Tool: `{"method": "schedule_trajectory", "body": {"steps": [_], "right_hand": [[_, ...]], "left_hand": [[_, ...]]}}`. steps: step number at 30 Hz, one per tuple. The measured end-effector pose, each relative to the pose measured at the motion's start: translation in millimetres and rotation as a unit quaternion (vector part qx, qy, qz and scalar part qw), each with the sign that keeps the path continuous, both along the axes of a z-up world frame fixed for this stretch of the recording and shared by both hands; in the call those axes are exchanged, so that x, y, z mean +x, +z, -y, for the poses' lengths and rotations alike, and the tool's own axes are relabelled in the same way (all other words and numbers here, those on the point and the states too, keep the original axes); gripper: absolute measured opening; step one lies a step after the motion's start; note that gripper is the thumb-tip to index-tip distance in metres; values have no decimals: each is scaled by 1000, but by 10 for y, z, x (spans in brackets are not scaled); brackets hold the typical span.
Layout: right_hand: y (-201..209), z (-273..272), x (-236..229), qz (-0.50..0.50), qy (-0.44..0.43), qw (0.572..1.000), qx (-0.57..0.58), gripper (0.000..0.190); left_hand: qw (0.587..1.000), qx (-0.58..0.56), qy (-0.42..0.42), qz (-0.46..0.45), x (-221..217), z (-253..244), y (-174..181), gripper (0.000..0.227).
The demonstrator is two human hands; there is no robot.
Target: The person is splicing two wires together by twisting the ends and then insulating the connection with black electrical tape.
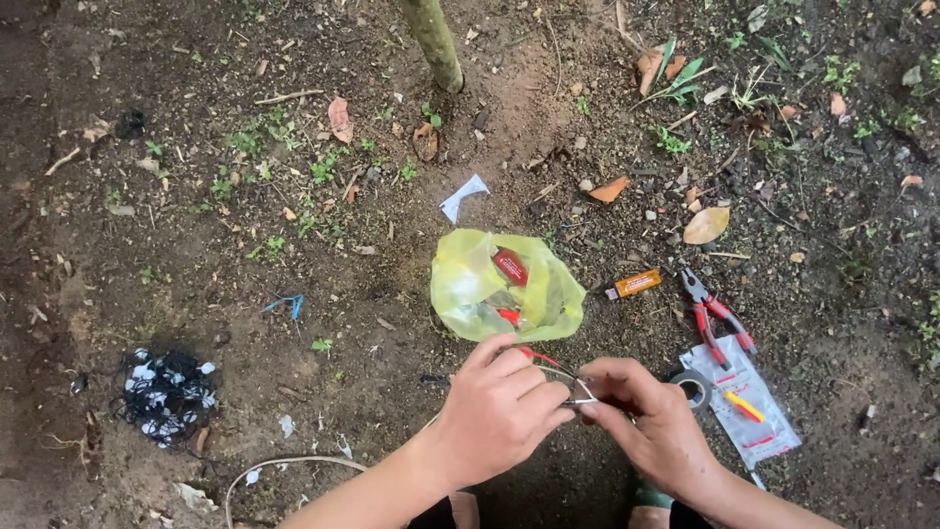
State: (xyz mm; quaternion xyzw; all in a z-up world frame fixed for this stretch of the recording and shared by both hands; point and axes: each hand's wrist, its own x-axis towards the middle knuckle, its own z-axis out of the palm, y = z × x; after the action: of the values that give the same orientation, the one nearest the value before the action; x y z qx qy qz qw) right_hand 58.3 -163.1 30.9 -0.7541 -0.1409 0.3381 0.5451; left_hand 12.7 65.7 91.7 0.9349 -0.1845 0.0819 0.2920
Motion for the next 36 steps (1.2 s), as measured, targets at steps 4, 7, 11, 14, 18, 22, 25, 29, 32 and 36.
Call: {"method": "schedule_trajectory", "body": {"steps": [4,7,11,14,18,22,25,29,32,36], "right_hand": [[31,-8,10,-16,2,1000,-1,35],[26,-10,0,-36,-7,999,8,36],[23,-10,-15,-41,-5,999,-4,39],[42,-20,-12,-45,0,999,-5,40],[66,-51,-22,-50,5,999,5,39],[43,-38,-32,-55,4,998,0,41],[37,-36,-36,-53,9,999,5,43],[82,-53,-7,-29,23,999,-21,43],[74,-58,-5,-42,12,999,-9,41],[45,-41,-15,-71,-25,997,14,41]], "left_hand": [[1000,-4,11,-8,-33,21,-29,21],[1000,-23,12,-10,-52,41,-46,16],[999,-29,7,-12,-44,33,-44,11],[998,-60,9,-30,-18,23,-11,10],[984,-133,10,-115,-3,2,-7,15],[985,-114,-2,-128,-5,-27,-6,12],[987,-45,-8,-156,-50,-42,-79,18],[988,14,-20,-155,-88,-37,-147,15],[997,27,-8,-73,-38,-31,-56,12],[999,17,21,-30,33,11,107,14]]}}
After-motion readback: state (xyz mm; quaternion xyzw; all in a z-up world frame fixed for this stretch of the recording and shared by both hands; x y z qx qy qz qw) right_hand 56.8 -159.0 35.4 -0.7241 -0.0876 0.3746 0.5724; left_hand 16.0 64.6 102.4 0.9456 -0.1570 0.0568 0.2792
